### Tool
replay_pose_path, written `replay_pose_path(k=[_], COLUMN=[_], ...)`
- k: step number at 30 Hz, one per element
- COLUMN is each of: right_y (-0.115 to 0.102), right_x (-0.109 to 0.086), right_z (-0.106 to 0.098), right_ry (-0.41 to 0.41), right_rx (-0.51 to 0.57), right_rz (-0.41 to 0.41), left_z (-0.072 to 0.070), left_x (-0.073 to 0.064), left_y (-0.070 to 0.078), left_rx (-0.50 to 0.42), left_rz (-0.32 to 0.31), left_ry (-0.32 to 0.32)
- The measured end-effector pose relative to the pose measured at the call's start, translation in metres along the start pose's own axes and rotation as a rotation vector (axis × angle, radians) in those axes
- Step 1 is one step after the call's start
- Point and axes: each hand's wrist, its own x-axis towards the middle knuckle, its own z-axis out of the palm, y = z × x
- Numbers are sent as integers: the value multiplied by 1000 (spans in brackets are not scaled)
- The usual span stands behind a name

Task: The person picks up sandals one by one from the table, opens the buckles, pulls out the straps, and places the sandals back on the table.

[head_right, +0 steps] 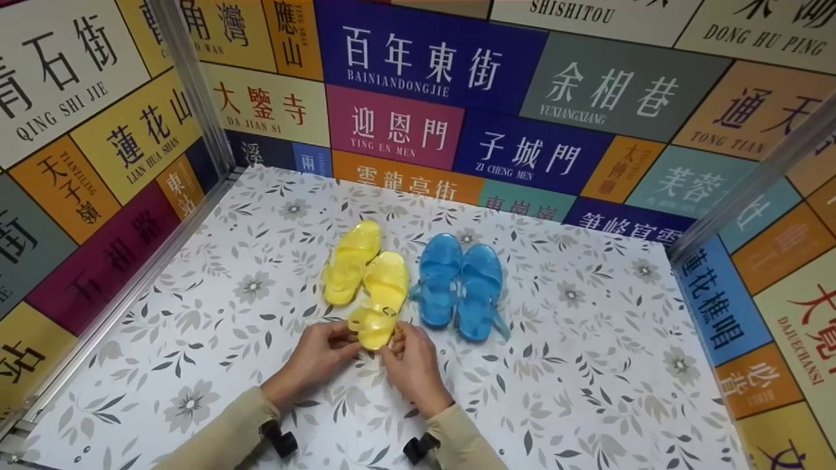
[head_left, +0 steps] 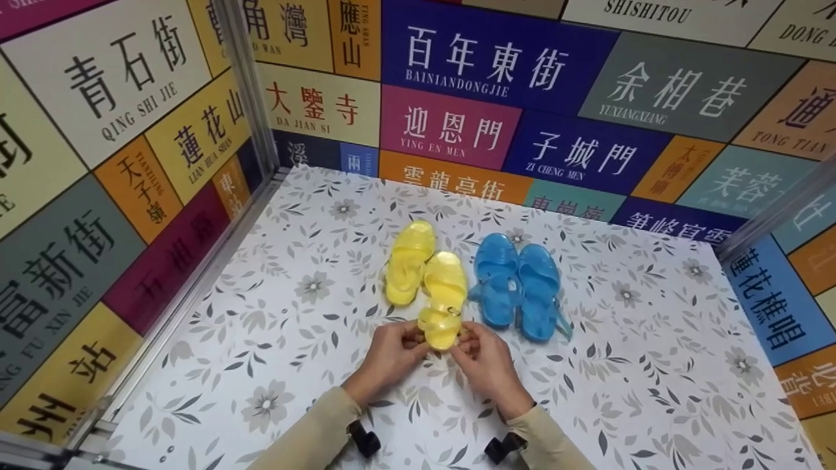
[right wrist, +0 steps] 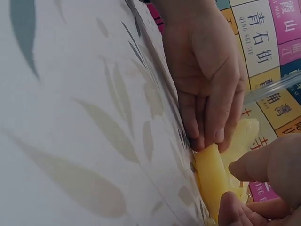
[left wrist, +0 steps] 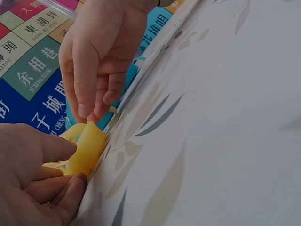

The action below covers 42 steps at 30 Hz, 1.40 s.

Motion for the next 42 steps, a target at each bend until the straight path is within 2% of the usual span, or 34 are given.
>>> replay_pose_path(k=[2,4,6,9,12,15,17,19,23,28,33,42], right_y=[3,6,8,11,13,13,14,14,13,9,9,12], right_x=[1,2,2,2,3,5,7,8,9,10,17,29], right_z=[-5,-8,-10,-11,-12,-14,-16,-18,-20,-21,-16,-11], right_ry=[17,39,49,52,57,69,64,50,51,66,55,27], right_rx=[-25,-53,-92,-146,-184,-230,-251,-262,-272,-294,-210,-98], right_rz=[-12,-27,-45,-60,-67,-74,-81,-83,-68,-50,-23,-8], left_z=[-3,-5,-7,-8,-7,-4,-3,-1,1,2,5,9], left_x=[1,2,4,6,10,17,24,31,47,66,77,89], left_y=[2,4,6,10,15,21,25,28,32,34,40,44], left_rx=[36,69,102,98,89,106,134,171,285,472,608,633], left_rz=[19,33,52,101,215,364,441,473,452,416,386,375], left_ry=[6,49,124,246,312,315,277,211,25,-149,-272,-412])
